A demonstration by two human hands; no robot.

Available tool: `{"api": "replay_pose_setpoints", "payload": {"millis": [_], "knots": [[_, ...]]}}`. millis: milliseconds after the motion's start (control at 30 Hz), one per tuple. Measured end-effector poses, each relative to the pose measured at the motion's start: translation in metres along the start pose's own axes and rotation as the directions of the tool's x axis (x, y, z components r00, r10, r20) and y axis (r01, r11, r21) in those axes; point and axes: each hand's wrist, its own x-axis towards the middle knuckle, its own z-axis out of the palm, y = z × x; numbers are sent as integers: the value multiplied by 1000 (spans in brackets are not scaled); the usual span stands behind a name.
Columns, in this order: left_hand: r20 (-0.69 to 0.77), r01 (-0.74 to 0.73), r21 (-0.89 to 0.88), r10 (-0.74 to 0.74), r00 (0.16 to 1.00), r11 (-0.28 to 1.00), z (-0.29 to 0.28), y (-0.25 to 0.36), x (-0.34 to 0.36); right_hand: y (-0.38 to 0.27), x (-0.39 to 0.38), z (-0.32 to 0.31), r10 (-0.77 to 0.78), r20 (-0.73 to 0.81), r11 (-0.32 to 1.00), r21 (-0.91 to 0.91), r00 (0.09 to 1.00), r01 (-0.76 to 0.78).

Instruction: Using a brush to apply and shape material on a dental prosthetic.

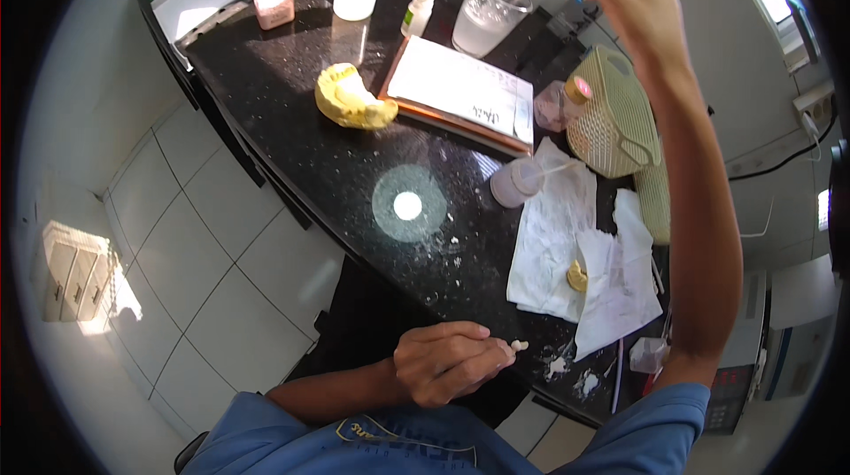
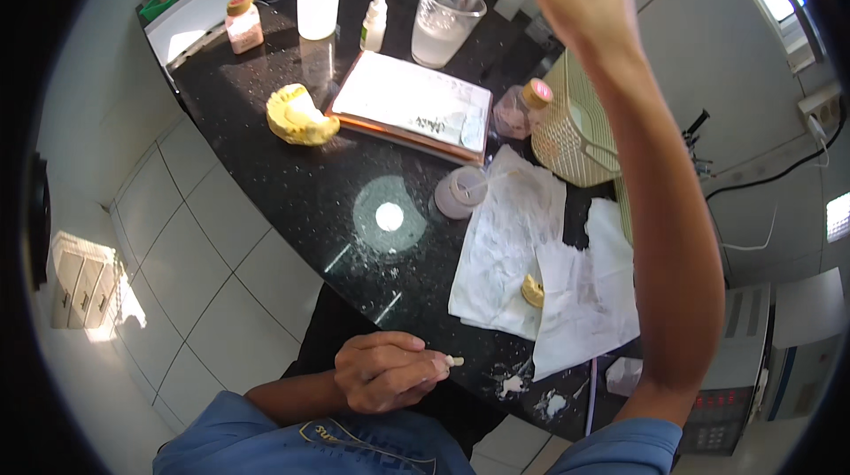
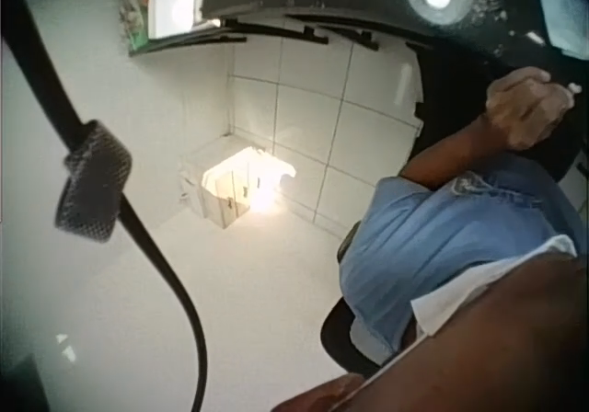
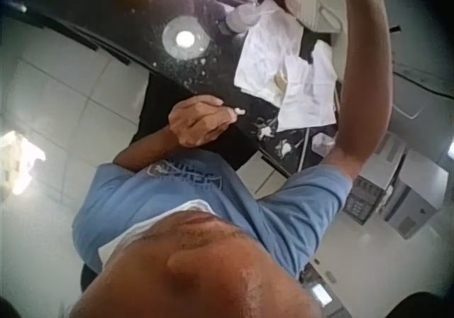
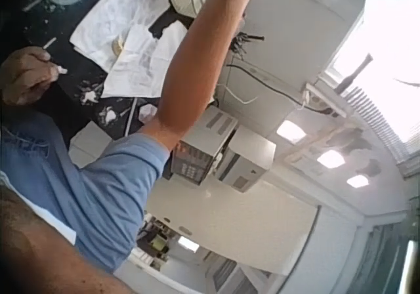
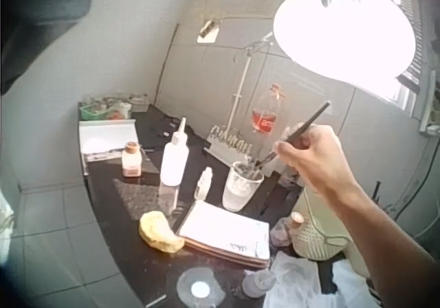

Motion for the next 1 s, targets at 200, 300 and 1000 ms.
{"api": "replay_pose_setpoints", "payload": {"millis": [200,300,1000], "knots": [[39,49,17,-49,998,999,1,3,-3,-25,-108,-110,-116,-92,993,-48,989,112],[40,46,14,-46,998,999,1,3,-3,-42,-196,-108,160,52,985,56,986,-163],[144,27,158,-50,988,987,-1,11,3,-40,-371,-142,416,-23,843,385,909,-376]]}}
